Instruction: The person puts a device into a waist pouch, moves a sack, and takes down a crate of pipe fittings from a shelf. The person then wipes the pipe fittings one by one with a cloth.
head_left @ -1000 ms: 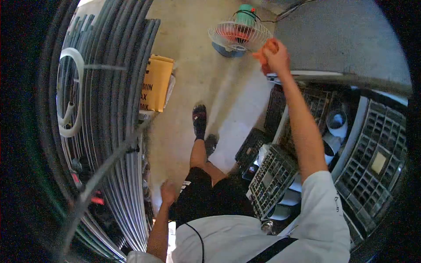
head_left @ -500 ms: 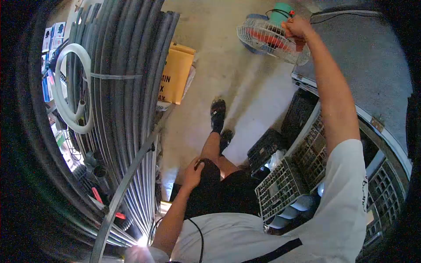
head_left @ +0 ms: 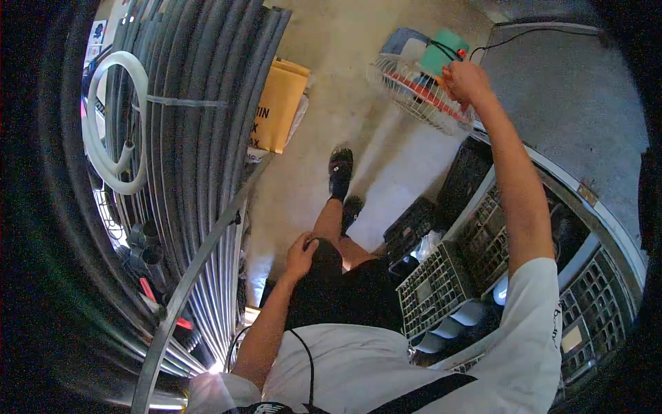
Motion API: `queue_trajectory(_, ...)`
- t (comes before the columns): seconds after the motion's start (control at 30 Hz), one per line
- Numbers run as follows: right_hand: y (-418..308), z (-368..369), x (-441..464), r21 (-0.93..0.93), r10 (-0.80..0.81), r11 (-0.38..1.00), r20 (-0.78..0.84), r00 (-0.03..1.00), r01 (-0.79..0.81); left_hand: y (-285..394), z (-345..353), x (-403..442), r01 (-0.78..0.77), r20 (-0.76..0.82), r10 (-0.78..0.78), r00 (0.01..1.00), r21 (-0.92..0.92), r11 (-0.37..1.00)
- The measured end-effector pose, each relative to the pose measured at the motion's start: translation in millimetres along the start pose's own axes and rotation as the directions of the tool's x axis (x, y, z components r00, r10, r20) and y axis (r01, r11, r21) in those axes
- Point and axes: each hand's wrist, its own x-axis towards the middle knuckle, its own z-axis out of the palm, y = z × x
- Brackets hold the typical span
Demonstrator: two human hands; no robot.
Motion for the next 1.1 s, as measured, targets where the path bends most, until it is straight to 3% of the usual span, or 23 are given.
queue_trajectory(0.07, -5.4, 0.8, -18.9, 0.061, 0.014, 0.998, 0.095, 0.995, -0.02, -4.4, 1.4, -5.2, -0.034, -0.012, 0.035, 0.999, 0.033, 0.999)
queue_trajectory(0.2, -23.4, 13.2, -67.0, -0.02, -0.104, 0.994, 0.003, 0.995, 0.104, -37.0, 11.0, -11.2, -0.096, 0.0, 0.097, 0.995, 0.122, 0.988)
queue_trajectory(0.3, -39.8, 44.8, -96.6, 0.04, -0.124, 0.992, 0.005, 0.992, 0.123, -55.9, 19.9, -15.8, -0.064, 0.003, 0.064, 0.998, 0.094, 0.993)
queue_trajectory(0.4, -60.2, 78.5, -132.8, 0.031, -0.223, 0.974, -0.049, 0.974, 0.224, -69.0, 26.1, -25.7, -0.148, -0.045, 0.149, 0.988, 0.033, 0.988)
queue_trajectory(0.5, -77.1, 109.0, -164.5, 0.056, -0.217, 0.974, -0.036, 0.975, 0.219, -68.0, 31.9, -46.8, -0.06, -0.037, 0.06, 0.998, -0.01, 0.998)
queue_trajectory(0.6, -90.2, 150.9, -185.6, 0.085, -0.199, 0.976, -0.046, 0.979, 0.203, -58.3, 34.9, -70.1, -0.04, -0.01, 0.042, 0.999, 0.134, 0.99)
queue_trajectory(0.7, -100.5, 180.5, -199.5, 0.123, -0.174, 0.976, -0.061, 0.983, 0.18, -84.3, 44.4, -76.9, -0.052, -0.042, 0.053, 0.998, 0.015, 0.999)
queue_trajectory(0.8, -111.4, 197.2, -215.4, 0.187, -0.16, 0.968, -0.059, 0.985, 0.169, -119.8, 45.9, -76.9, -0.266, -0.11, 0.3, 0.948, 0.248, 0.932)
queue_trajectory(0.9, -121.8, 214.6, -220.9, 0.185, -0.151, 0.972, 0.006, 0.988, 0.148, -100.6, 23.2, -93.8, -0.204, -0.128, 0.254, 0.959, 0.317, 0.926)
queue_trajectory(1.0, -140.2, 203.1, -232.5, 0.161, -0.151, 0.978, 0.087, 0.985, 0.136, -114.0, 15.7, -99.3, -0.006, -0.147, 0.014, 0.989, 0.055, 0.998)
queue_trajectory(1.1, -151.7, 217.2, -238.2, 0.166, -0.137, 0.979, 0.11, 0.984, 0.118, -148.4, 15.7, -98.4, 0.084, -0.045, -0.079, 0.996, 0.102, 0.991)
